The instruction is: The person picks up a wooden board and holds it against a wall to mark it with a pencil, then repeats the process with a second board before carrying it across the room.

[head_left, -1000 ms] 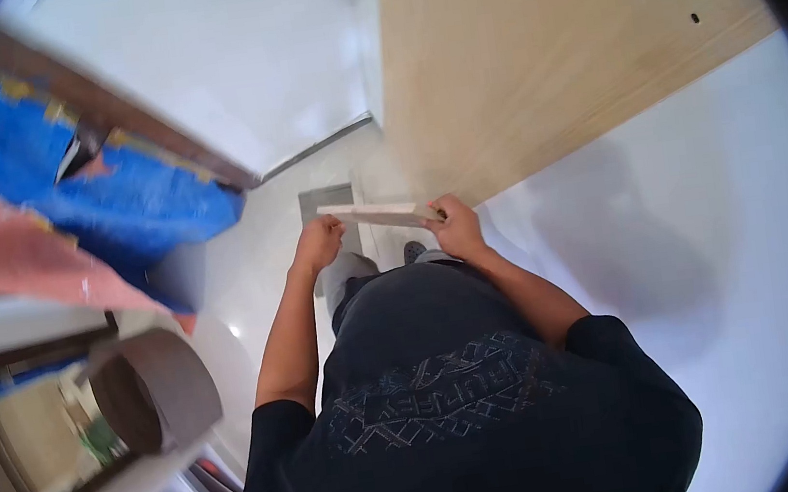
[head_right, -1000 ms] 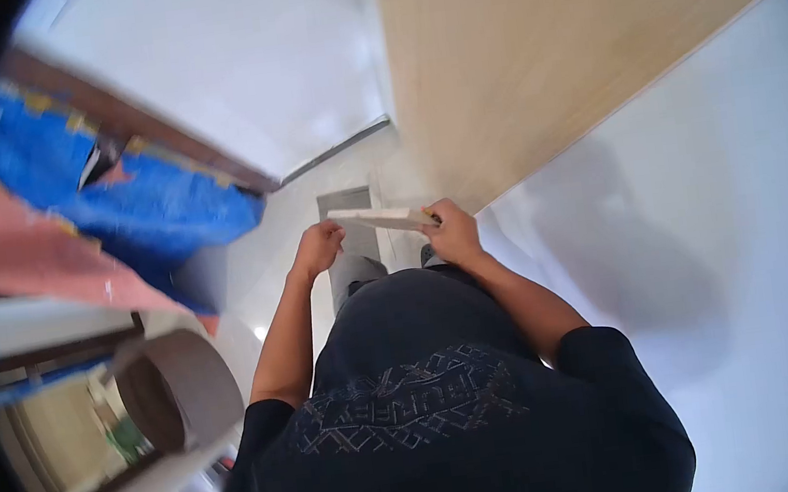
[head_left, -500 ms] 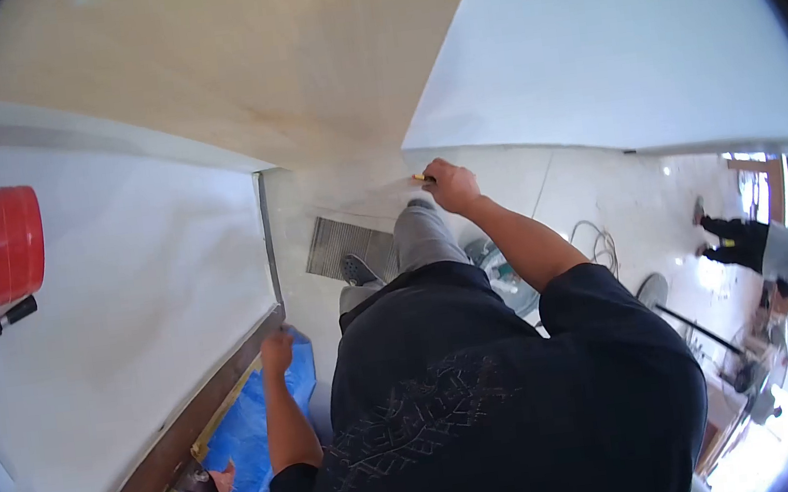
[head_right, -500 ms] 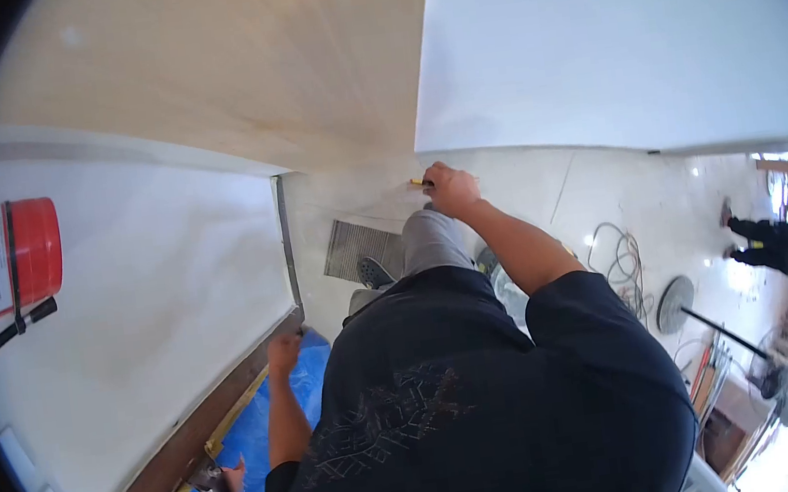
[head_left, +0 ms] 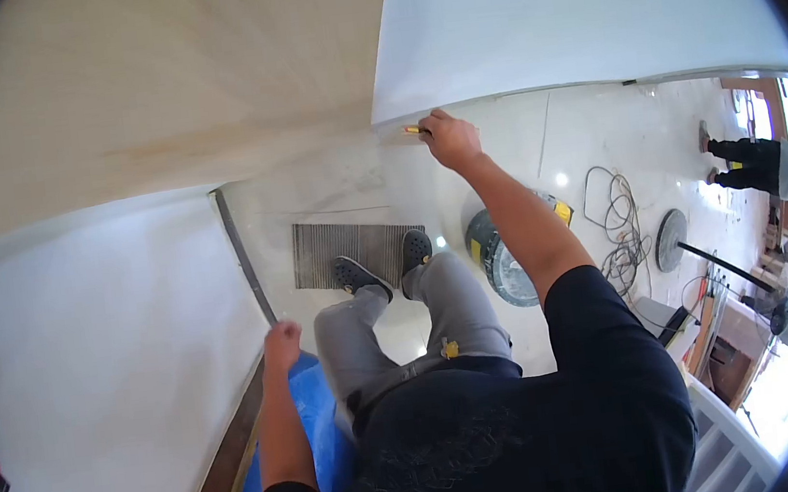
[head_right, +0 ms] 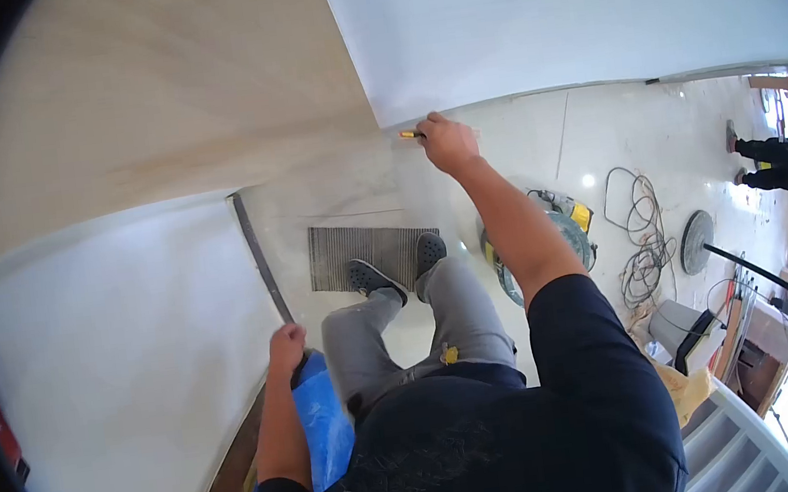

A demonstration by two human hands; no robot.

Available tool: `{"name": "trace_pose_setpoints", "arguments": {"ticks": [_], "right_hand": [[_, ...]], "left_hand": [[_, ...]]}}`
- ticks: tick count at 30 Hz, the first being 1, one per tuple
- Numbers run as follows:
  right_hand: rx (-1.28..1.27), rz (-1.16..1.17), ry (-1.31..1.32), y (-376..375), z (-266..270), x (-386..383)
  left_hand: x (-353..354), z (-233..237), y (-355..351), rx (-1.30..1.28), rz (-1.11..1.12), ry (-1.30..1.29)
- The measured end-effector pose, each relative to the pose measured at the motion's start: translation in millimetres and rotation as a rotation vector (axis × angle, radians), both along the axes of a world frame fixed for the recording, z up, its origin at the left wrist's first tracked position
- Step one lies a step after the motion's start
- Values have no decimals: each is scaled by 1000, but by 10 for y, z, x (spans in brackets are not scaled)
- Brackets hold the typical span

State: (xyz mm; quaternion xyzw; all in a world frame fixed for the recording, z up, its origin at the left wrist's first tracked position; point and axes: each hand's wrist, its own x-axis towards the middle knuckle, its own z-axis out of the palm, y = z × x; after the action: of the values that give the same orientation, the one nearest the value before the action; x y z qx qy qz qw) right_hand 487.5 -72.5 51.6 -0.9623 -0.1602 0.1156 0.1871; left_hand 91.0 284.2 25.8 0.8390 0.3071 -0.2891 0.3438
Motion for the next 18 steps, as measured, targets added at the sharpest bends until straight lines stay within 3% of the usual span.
{"name": "trace_pose_setpoints", "arguments": {"ticks": [3,7,12,18], "right_hand": [[-13,64,-56,-1,-436,114],[-15,139,-107,31,-872,231],[17,187,-221,63,-1242,311],[119,214,-452,153,-1499,466]], "left_hand": [[722,-547,-8,-2,-65,-102],[1464,-1137,-9,-101,15,-269],[1992,-1709,-65,-167,-4,-406],[2361,-2558,66,-317,122,-617]]}}
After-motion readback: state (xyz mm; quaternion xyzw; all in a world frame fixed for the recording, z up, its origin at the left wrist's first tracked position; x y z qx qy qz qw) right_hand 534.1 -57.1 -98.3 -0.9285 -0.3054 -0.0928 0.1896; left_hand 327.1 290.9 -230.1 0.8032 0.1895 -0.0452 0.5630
